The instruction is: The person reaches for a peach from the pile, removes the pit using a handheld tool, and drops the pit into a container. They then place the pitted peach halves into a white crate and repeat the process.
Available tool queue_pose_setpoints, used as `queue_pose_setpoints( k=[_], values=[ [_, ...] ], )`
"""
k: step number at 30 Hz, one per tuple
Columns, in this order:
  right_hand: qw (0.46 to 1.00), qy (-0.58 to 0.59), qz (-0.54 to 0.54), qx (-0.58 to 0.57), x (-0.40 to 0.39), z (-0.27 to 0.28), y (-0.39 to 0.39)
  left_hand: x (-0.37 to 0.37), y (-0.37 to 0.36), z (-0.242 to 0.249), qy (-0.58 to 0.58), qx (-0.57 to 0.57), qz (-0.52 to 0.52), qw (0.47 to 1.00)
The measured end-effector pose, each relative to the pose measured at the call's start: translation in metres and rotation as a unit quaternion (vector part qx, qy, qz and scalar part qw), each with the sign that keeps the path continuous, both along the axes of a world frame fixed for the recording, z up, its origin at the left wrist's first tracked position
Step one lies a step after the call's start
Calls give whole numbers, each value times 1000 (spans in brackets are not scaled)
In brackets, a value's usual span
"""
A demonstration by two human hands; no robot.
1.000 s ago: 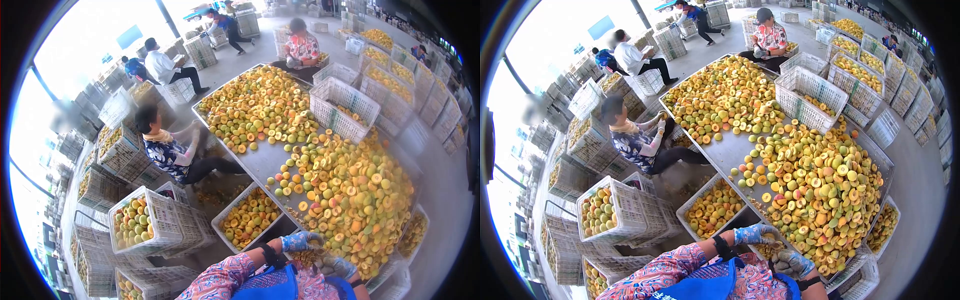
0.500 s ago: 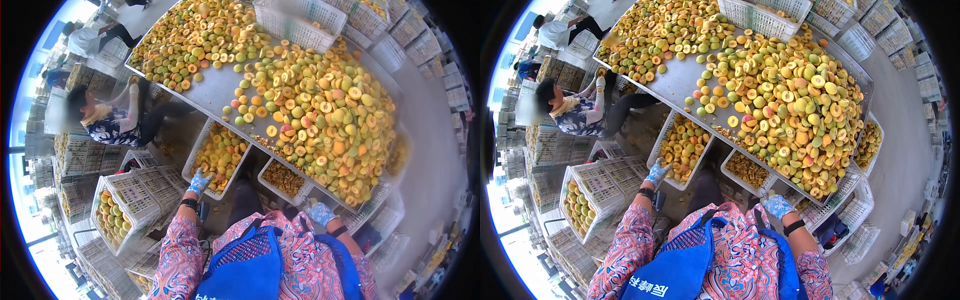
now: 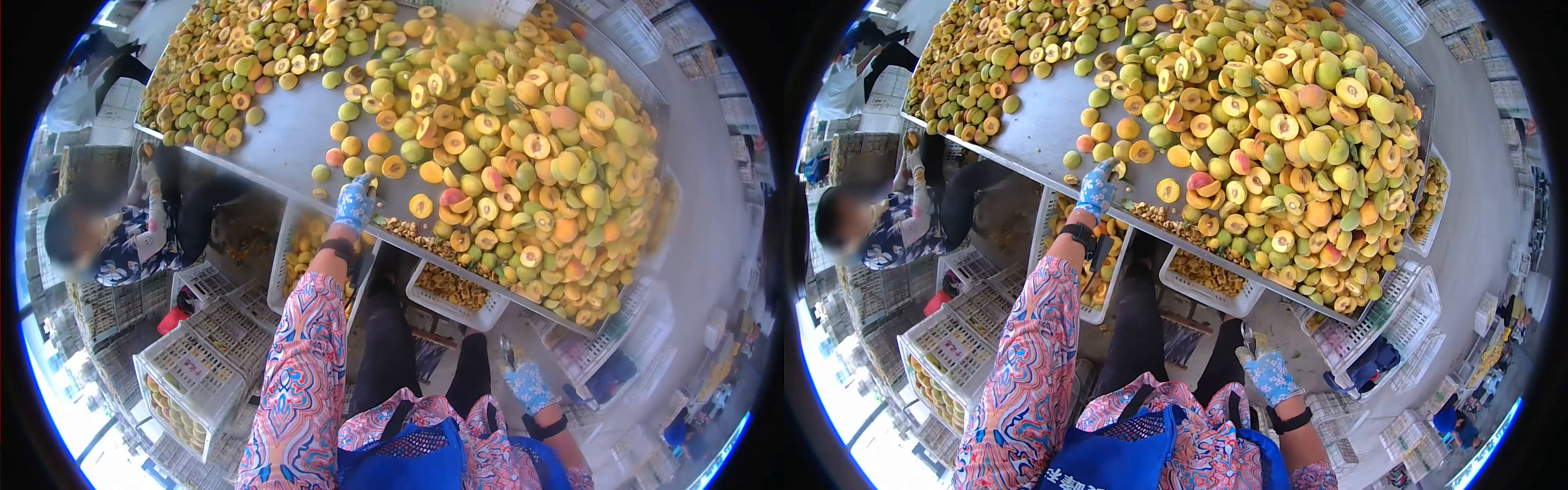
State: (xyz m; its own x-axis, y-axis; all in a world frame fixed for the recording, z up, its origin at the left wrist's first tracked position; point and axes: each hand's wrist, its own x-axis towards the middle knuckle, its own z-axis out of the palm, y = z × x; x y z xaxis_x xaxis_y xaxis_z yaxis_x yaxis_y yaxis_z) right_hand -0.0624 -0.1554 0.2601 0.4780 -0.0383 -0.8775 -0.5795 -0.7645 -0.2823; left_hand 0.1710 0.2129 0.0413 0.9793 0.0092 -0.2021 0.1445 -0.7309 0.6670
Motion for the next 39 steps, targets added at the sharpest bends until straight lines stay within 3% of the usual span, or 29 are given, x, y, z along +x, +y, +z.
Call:
queue_pose_setpoints(
  k=[2, 6, 8, 10, 11, 12, 13, 15, 17, 18, 20, 22, 25, 26, 28, 29, 33, 35, 36, 38, 39],
  values=[
    [1000, 7, -24, 6, -3, -5, 2, 27, -17, -29, -52, 6, -5, 999],
    [999, 11, -34, 14, 9, -8, 15, 63, -43, -56, -23, 98, -59, 993],
    [999, -4, -42, 17, 11, -12, 20, 70, -51, -58, 148, 138, -106, 974],
    [996, -34, -56, 57, 19, -14, 24, 57, -54, -62, 167, 142, -138, 966],
    [996, -32, -60, 57, 25, -14, 27, 49, -54, -66, 159, 99, -132, 974],
    [990, -108, -40, 81, 32, -13, 30, 42, -53, -71, 149, 56, -125, 979],
    [977, -183, -21, 104, 40, -11, 34, 33, -52, -63, 221, -22, -81, 972],
    [976, -178, -32, 117, 64, 1, 44, -5, -54, -29, 297, -430, 119, 844],
    [976, -170, -44, 132, 83, 7, 55, -33, -60, 29, 319, -570, 151, 742],
    [962, -224, -22, 155, 89, 5, 60, -47, -68, 56, 310, -620, 180, 698],
    [945, -273, -7, 179, 99, 13, 74, -72, -71, 97, 313, -642, 188, 674],
    [931, -317, 24, 176, 105, 25, 89, -96, -78, 123, 297, -644, 203, 675],
    [914, -373, 71, 147, 90, 28, 103, -116, -90, 170, 243, -594, 218, 735],
    [913, -373, 69, 148, 89, 37, 105, -119, -93, 193, 243, -593, 216, 736],
    [941, -287, 128, 123, 88, 54, 106, -122, -99, 227, 276, -644, 204, 684],
    [912, -367, 146, 114, 81, 53, 106, -126, -103, 235, 274, -657, 212, 670],
    [906, -383, 138, 111, 75, 73, 100, -132, -119, 277, 217, -670, 221, 675],
    [905, -384, 142, 113, 73, 87, 100, -138, -119, 286, 198, -620, 174, 739],
    [907, -378, 146, 114, 71, 93, 99, -141, -119, 288, 195, -622, 168, 740],
    [911, -366, 147, 121, 68, 103, 98, -145, -117, 297, 211, -669, 176, 690],
    [913, -357, 156, 122, 68, 108, 98, -147, -119, 303, 199, -653, 179, 708]
  ],
)
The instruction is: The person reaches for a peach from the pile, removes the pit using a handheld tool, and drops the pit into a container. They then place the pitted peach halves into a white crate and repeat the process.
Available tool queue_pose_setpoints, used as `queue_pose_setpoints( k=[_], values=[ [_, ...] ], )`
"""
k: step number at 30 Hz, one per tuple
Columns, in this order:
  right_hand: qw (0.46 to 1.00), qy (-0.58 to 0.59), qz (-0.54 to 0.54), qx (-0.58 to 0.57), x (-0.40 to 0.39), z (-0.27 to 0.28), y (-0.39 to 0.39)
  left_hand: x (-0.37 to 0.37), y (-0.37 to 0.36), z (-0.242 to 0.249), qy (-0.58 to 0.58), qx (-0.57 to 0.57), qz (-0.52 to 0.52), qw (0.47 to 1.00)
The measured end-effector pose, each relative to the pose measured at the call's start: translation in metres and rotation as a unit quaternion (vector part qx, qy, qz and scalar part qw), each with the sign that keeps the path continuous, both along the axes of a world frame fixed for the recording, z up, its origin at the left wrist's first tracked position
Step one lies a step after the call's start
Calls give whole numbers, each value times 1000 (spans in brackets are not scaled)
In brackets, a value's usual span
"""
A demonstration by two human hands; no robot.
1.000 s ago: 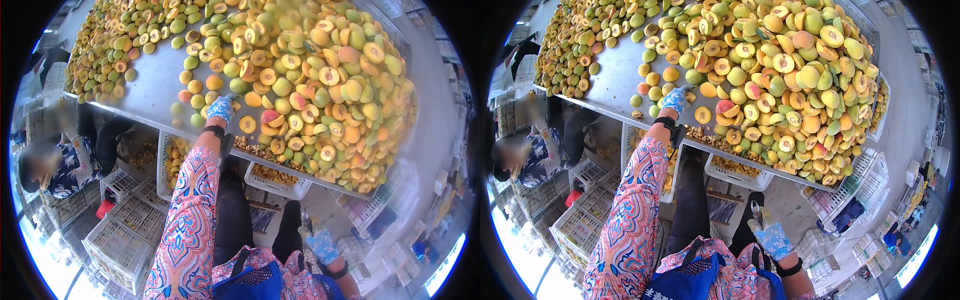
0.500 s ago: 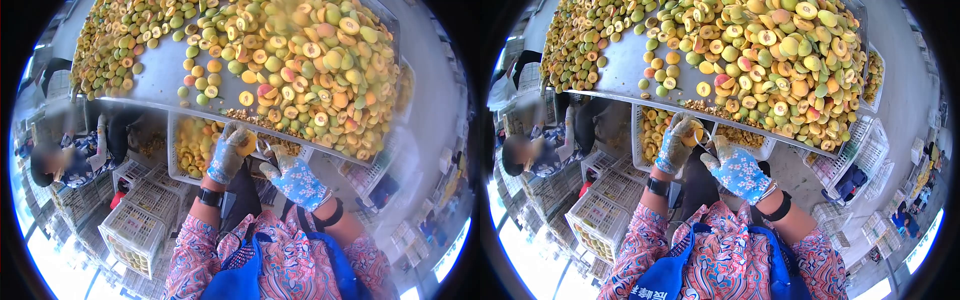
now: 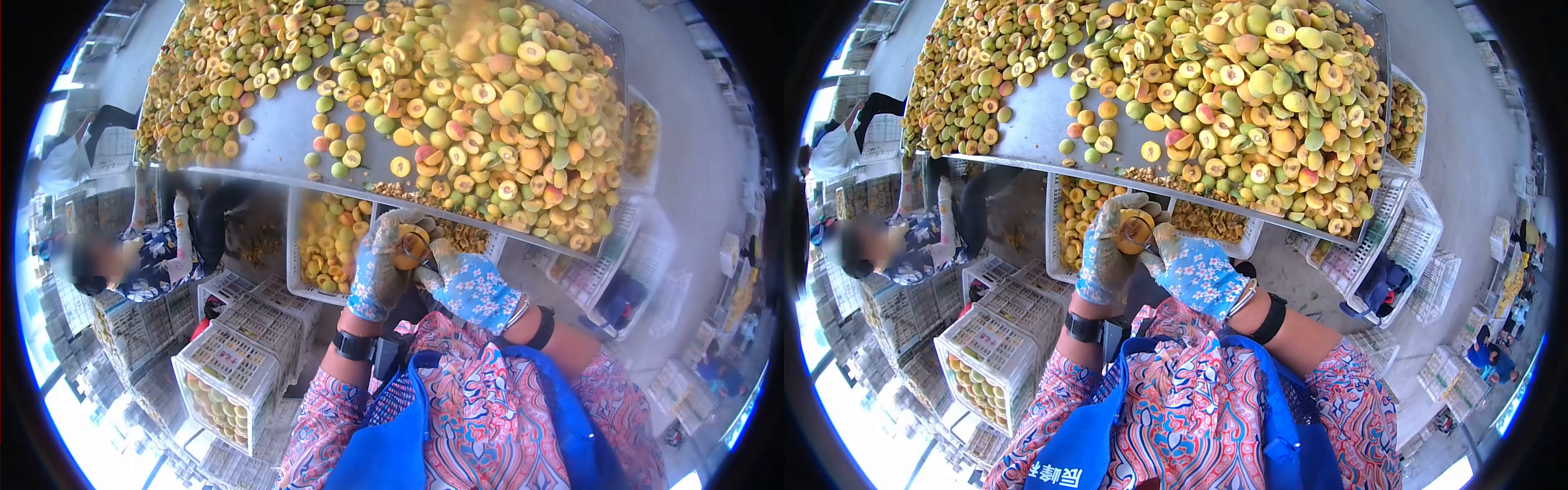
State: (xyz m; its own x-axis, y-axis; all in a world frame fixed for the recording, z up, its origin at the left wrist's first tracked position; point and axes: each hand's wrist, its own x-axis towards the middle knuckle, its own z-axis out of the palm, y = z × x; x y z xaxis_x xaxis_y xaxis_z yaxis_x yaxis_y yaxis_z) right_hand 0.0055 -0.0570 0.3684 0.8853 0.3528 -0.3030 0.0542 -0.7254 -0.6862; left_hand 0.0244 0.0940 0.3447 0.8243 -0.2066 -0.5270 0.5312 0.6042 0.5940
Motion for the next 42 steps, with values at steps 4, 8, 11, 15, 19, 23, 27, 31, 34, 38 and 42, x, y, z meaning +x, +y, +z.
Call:
queue_pose_setpoints(
  k=[4, 8, 11, 15, 19, 23, 27, 31, 34, 38, 42],
  values=[
    [999, 14, 18, 26, -9, 10, -1, -5, 0, 11, -4, 36, -8, 999],
    [989, 117, -4, 95, -11, 28, -4, -8, -1, 24, -5, 105, -54, 993],
    [977, 192, -8, 92, -7, 41, -8, -14, -6, 39, -5, 67, -58, 996],
    [979, 154, -39, 132, -19, 29, -1, -29, -17, 38, -89, 51, 59, 993],
    [952, 242, -55, 177, -12, 55, -3, -37, -23, 38, -122, 120, 93, 981],
    [815, 484, -103, 301, -14, 53, -5, -34, -24, 41, -150, 161, 105, 970],
    [969, 135, -17, 205, -15, 54, -6, -34, -26, 48, -116, 154, 89, 977],
    [933, 255, -27, 251, -21, 31, -6, -33, -25, 47, -135, 164, 78, 974],
    [884, 321, -42, 338, -15, 44, -13, -34, -27, 45, -119, 147, 73, 979],
    [648, 588, -116, 470, -16, 48, -14, -34, -29, 42, -111, 113, 77, 984],
    [614, 603, -132, 492, -16, 36, -18, -28, -35, 29, -10, -30, 104, 994]
  ],
)
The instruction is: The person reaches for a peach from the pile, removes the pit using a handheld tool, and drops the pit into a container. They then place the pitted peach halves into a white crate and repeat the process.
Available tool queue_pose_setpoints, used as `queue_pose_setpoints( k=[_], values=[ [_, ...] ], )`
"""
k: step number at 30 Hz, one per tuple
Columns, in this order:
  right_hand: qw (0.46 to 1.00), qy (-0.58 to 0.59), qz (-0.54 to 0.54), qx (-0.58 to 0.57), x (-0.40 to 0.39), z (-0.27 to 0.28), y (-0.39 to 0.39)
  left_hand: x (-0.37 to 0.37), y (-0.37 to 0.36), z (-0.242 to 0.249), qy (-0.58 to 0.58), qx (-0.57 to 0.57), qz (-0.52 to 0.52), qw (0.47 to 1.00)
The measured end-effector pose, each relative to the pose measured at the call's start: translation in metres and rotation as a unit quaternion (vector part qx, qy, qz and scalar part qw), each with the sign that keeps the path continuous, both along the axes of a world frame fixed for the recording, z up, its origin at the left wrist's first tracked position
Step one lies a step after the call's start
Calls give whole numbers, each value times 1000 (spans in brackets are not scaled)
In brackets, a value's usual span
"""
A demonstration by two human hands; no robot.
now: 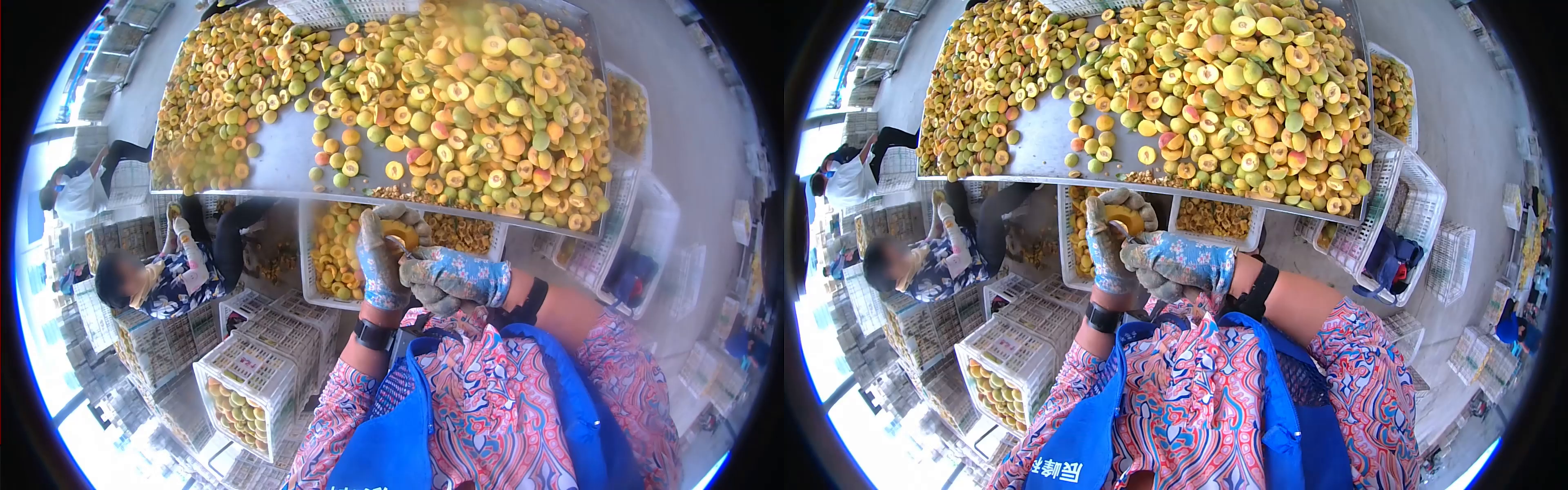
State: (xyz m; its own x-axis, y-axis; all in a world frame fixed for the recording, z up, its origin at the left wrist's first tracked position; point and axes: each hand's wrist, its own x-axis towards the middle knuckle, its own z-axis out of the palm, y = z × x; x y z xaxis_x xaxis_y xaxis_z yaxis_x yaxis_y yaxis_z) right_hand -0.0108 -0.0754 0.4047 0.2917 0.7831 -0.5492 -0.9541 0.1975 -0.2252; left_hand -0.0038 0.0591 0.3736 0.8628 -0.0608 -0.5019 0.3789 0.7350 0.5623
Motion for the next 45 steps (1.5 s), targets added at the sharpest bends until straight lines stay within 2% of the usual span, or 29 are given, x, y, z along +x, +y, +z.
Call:
queue_pose_setpoints(
  k=[3, 4, 7, 9, 10, 11, 13, 14, 15, 16, 17, 19, 20, 22, 24, 26, 27, 28, 31, 32, 33, 35, 36, 37, 38, 39, 41, 43, 45],
  values=[
    [1000, -17, -23, -1, -7, -28, -4, 3, -1, -23, 57, -70, -41, 995],
    [1000, -25, -18, -1, -9, -35, -11, 6, -8, -17, 101, 0, -41, 994],
    [998, -21, -28, 54, -21, -71, -37, 5, -13, -51, 117, 89, -84, 986],
    [978, -127, 104, -126, -22, -84, -55, 0, -1, -81, 119, 129, -85, 981],
    [807, -461, 205, -308, -37, -131, -55, 1, 10, -100, 113, 170, -82, 975],
    [736, -495, 257, -384, -49, -152, -61, -4, 25, -113, 123, 208, -64, 968],
    [742, -468, 247, -412, -53, -163, -66, -16, 69, -138, 131, 289, -77, 945],
    [743, -467, 249, -409, -55, -166, -68, -29, 105, -166, 108, 369, -79, 920],
    [725, -443, 296, -436, -55, -169, -70, -32, 125, -170, 154, 455, -112, 870],
    [704, -417, 340, -464, -53, -173, -72, -44, 158, -202, 88, 510, -167, 839],
    [704, -417, 341, -464, -51, -174, -74, -43, 175, -209, 154, 584, -238, 760],
    [744, -346, 284, -496, -49, -175, -76, -27, 197, -228, 60, 730, -318, 601],
    [751, -339, 277, -494, -50, -180, -78, -14, 192, -236, 63, 730, -320, 600],
    [755, -327, 279, -496, -49, -188, -84, 32, 171, -262, -52, 695, -283, 658],
    [752, -327, 247, -516, -52, -193, -87, 80, 123, -271, -97, 697, -290, 649],
    [749, -318, 255, -523, -55, -201, -92, 117, 98, -326, -145, 677, -288, 661],
    [745, -312, 262, -528, -59, -207, -95, 134, 81, -336, -160, 702, -308, 622],
    [750, -310, 235, -535, -66, -214, -97, 150, 64, -343, -140, 697, -348, 610],
    [762, -281, 207, -545, -69, -216, -97, 172, 34, -381, -173, 726, -434, 505],
    [760, -253, 241, -548, -60, -208, -95, 173, 29, -389, -172, 748, -477, 428],
    [761, -248, 244, -548, -59, -213, -94, 173, 28, -393, -170, 745, -480, 430],
    [777, -267, 185, -539, -57, -212, -88, 170, 37, -402, -125, 666, -525, 516],
    [794, -254, 173, -524, -51, -209, -85, 161, 42, -400, -11, 554, -475, 684],
    [795, -255, 171, -523, -42, -206, -80, 152, 46, -387, -11, 557, -474, 682],
    [790, -293, 133, -522, -34, -201, -73, 139, 50, -367, 54, 403, -380, 831],
    [783, -330, 94, -519, -25, -196, -65, 126, 54, -344, 115, 226, -263, 931],
    [782, -358, 86, -503, 1, -177, -47, 102, 55, -291, 122, 67, -171, 975],
    [780, -387, 81, -485, 16, -162, -25, 89, 45, -228, 88, 33, -141, 986],
    [756, -449, 33, -476, 24, -149, -5, 75, 33, -184, -22, 235, -181, 955]
  ],
)
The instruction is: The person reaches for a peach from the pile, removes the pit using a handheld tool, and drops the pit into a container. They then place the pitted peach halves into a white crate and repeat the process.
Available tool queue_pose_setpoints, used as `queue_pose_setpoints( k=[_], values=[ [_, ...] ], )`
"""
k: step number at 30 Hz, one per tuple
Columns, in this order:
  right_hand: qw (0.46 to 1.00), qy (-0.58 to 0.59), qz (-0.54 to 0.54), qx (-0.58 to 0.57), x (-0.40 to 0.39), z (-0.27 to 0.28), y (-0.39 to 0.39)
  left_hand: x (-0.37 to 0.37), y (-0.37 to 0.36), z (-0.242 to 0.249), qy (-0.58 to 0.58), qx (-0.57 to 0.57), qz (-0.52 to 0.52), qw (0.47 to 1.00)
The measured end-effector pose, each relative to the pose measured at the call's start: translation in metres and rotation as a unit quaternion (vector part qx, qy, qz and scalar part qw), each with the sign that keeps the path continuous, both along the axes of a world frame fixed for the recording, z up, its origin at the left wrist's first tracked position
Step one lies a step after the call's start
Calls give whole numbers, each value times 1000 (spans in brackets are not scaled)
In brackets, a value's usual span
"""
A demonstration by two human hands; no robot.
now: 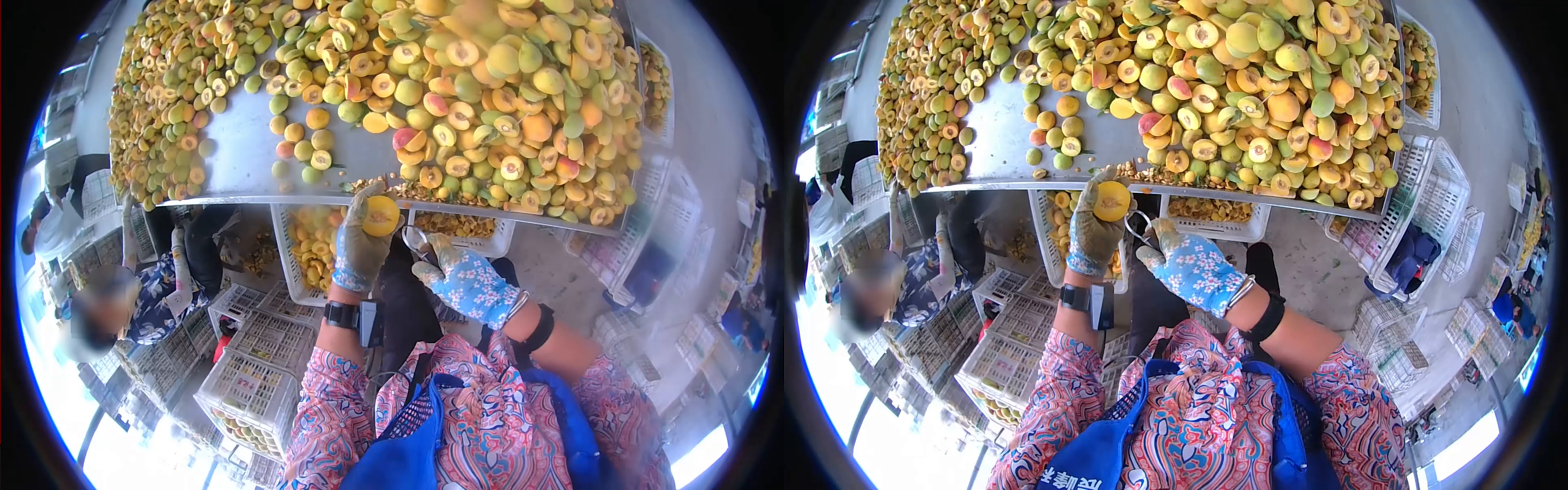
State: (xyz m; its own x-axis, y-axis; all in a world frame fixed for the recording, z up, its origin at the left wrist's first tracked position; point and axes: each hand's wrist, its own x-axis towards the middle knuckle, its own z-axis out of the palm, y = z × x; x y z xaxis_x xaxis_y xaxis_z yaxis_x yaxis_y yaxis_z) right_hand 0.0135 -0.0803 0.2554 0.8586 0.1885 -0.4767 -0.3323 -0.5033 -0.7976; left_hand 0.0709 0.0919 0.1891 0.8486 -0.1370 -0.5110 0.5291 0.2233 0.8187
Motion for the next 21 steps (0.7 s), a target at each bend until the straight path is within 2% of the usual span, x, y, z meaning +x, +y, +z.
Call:
queue_pose_setpoints(
  k=[1, 2, 3, 6, 7, 11, 13, 15, 16, 18, 20, 21],
  values=[
    [999, -29, 20, -27, 2, 5, 7, -4, -2, 15, -4, 1, 2, 1000],
    [999, -34, 22, -27, 1, 9, 11, -7, -4, 27, 73, -100, 76, 989],
    [997, -56, 23, -50, 0, 12, 16, -10, -6, 39, 149, -200, 146, 957],
    [989, -105, 35, -96, -1, 31, 22, -18, -13, 76, 124, -231, 124, 957],
    [987, -110, 48, -108, -2, 36, 24, -19, -16, 87, 133, -263, 147, 944],
    [989, -108, 43, -88, -11, 51, 30, -29, -21, 112, 89, -250, 167, 950],
    [991, -110, 26, -71, -14, 55, 34, -34, -26, 123, 0, -131, 159, 978],
    [998, -42, -6, 38, -16, 61, 35, -38, -30, 133, -31, -125, 164, 978],
    [998, -47, -7, 37, -13, 69, 32, -39, -32, 137, -58, -120, 170, 976],
    [996, -58, 68, -11, -6, 87, 22, -41, -30, 148, -88, -116, 175, 974],
    [991, -61, 107, -56, -5, 97, 18, -40, -11, 161, 53, -322, 134, 936],
    [984, -84, 135, -75, -6, 101, 17, -38, -7, 167, 54, -286, 96, 952]
  ],
)
